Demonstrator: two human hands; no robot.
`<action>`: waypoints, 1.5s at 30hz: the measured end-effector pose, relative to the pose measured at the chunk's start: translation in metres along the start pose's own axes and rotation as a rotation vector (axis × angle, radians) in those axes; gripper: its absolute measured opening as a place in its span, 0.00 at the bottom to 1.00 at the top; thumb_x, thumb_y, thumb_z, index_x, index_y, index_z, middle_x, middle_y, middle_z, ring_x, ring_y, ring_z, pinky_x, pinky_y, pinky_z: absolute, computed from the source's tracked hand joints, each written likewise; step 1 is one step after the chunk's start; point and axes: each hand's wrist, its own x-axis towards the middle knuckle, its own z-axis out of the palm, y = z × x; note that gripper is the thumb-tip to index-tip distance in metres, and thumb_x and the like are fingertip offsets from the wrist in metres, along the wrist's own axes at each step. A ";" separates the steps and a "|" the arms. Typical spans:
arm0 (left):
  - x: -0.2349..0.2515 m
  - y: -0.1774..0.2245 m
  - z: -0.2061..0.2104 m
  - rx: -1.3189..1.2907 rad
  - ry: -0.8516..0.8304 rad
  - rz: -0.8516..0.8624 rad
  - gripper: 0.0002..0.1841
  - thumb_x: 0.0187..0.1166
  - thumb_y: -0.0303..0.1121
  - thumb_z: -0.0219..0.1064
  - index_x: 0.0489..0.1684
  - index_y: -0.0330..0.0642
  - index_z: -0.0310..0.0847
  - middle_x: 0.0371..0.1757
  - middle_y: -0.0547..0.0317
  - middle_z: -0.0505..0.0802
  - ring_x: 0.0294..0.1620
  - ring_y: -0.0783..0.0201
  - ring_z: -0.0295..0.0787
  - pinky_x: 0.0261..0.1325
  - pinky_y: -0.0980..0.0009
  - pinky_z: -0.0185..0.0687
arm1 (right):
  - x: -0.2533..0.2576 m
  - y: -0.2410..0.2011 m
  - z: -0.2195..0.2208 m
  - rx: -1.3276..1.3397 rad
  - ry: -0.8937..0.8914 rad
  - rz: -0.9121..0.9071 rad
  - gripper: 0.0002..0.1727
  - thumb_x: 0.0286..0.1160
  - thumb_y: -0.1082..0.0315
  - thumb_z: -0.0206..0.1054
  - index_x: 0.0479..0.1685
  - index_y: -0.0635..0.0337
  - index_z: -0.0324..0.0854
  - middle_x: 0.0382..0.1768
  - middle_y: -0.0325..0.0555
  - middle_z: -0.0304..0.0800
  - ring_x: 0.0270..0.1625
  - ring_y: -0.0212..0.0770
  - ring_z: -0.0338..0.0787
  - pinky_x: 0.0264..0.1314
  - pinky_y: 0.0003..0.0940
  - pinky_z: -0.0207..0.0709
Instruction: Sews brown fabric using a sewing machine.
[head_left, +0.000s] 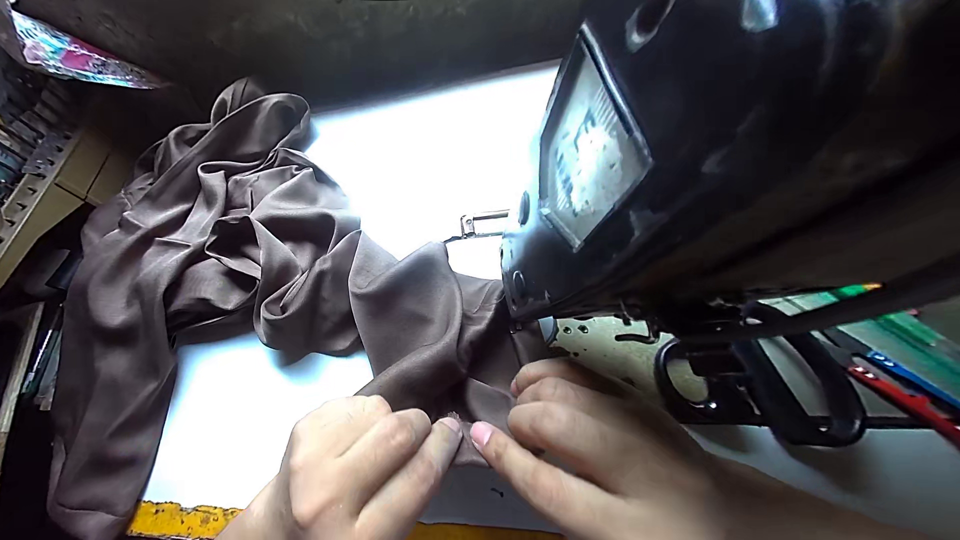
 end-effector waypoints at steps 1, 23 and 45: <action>-0.001 -0.001 0.000 0.022 0.007 0.029 0.07 0.80 0.31 0.68 0.50 0.41 0.86 0.35 0.58 0.86 0.31 0.66 0.76 0.34 0.75 0.68 | 0.000 -0.001 0.000 -0.019 -0.001 -0.028 0.08 0.85 0.73 0.58 0.48 0.62 0.83 0.31 0.46 0.77 0.35 0.43 0.77 0.49 0.39 0.75; 0.000 -0.007 0.004 -0.021 -0.008 -0.018 0.06 0.81 0.32 0.68 0.50 0.47 0.83 0.44 0.60 0.91 0.37 0.69 0.83 0.37 0.77 0.72 | 0.003 0.003 0.003 0.034 0.021 0.041 0.09 0.83 0.72 0.61 0.51 0.59 0.86 0.29 0.42 0.74 0.34 0.39 0.75 0.59 0.40 0.74; 0.006 -0.012 -0.001 -0.223 -0.085 -0.086 0.07 0.82 0.37 0.70 0.52 0.54 0.83 0.50 0.64 0.96 0.45 0.73 0.91 0.41 0.79 0.81 | 0.034 0.008 -0.015 0.626 -0.283 0.756 0.09 0.82 0.59 0.67 0.33 0.48 0.84 0.25 0.26 0.81 0.28 0.16 0.80 0.27 0.10 0.72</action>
